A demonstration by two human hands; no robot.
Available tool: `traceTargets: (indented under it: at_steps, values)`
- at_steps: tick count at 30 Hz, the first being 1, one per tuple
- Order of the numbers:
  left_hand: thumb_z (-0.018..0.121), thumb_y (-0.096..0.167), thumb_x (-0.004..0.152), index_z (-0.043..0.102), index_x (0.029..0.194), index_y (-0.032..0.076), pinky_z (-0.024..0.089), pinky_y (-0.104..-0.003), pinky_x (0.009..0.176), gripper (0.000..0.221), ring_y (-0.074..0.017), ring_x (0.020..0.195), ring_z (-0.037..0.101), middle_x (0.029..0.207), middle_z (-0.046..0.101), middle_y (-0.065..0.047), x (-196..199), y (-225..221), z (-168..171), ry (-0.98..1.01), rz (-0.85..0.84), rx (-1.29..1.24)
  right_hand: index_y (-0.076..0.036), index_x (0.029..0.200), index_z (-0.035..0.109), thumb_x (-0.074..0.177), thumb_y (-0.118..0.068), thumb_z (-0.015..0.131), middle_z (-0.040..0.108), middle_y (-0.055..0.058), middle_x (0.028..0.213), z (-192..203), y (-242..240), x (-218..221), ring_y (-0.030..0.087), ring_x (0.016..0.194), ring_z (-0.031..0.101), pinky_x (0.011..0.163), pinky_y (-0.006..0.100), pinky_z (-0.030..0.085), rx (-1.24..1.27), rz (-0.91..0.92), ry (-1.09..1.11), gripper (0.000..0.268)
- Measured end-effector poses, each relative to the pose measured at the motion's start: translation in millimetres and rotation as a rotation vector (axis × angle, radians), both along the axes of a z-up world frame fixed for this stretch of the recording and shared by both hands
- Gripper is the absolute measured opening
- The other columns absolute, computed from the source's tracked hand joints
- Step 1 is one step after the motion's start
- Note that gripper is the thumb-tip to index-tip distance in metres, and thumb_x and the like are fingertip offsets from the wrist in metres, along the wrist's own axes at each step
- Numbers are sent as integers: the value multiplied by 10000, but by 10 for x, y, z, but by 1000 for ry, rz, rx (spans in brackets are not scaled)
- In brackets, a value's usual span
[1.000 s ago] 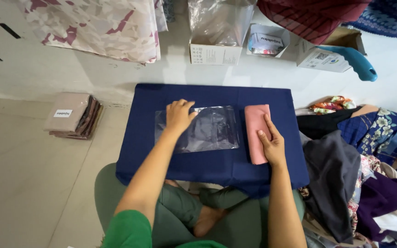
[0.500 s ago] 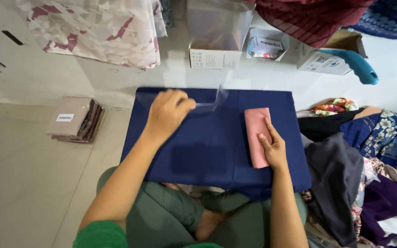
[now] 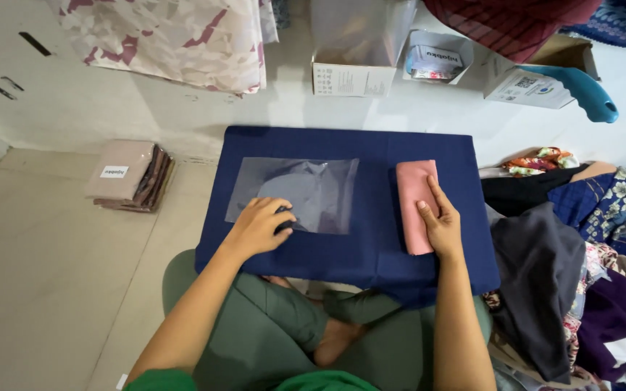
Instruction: Cleaning a piece of fabric with a lint roller, folding it, and placing it into a plastic sleeve for packaging.
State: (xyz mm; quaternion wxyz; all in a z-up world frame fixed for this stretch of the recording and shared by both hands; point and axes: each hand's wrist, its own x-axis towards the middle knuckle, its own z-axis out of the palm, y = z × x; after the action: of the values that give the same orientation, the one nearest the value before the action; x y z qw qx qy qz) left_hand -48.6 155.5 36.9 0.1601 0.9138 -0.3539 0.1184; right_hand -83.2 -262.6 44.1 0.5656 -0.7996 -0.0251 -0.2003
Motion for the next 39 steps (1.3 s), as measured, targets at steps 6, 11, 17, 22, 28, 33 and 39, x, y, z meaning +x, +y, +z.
traceTargets:
  at_steps: [6,11,17,22,28,33,39]
  values:
    - [625,482,969,762,958,217,511,-473,963,299,-274,997,700,1056,721,-14,115,-365,210,41,3,-94,-137,1513,551,982,-73,672,546,121,1521,14,22,-7,262,1449,436,1206,434,339,-34,-13,-18,548]
    - [659,424,954,772,1009,299,505,-428,947,177,-226,1036,687,1041,717,34,493,-800,-221,78,102,-138,-146,1507,550,978,-72,677,554,105,1515,-99,-31,76,247,1439,437,1201,439,342,-36,36,-16,549]
    - [725,409,902,768,953,350,471,-405,947,90,-196,1016,667,972,712,63,582,-959,-398,45,149,-156,-148,1428,643,896,-88,769,675,147,1348,40,17,73,298,1316,584,1111,477,437,-206,181,-42,551]
    - [735,363,917,793,951,323,462,-377,942,78,-181,992,661,932,732,62,434,-914,-206,146,165,-226,-119,1387,679,868,-80,788,731,140,1238,267,267,28,344,1212,673,1047,490,486,-255,402,-55,532]
    - [794,366,896,803,937,344,526,-301,783,48,-172,859,696,845,743,90,450,-871,-110,72,178,-636,-86,1341,695,879,-64,750,738,219,1183,448,426,-1,443,1117,697,950,537,540,-398,599,20,466]
    - [815,287,880,810,912,276,529,-291,773,35,-199,837,705,851,755,44,303,-926,228,33,9,-721,-113,1352,678,917,-93,701,728,176,1210,906,655,-112,416,1112,700,936,533,558,-592,645,73,436]
    - [814,263,896,818,939,250,511,-305,755,44,-208,809,670,869,742,33,275,-940,413,-30,-129,-734,-137,1355,680,927,-102,698,743,162,1180,963,666,19,387,1122,708,958,512,546,-460,727,85,429]
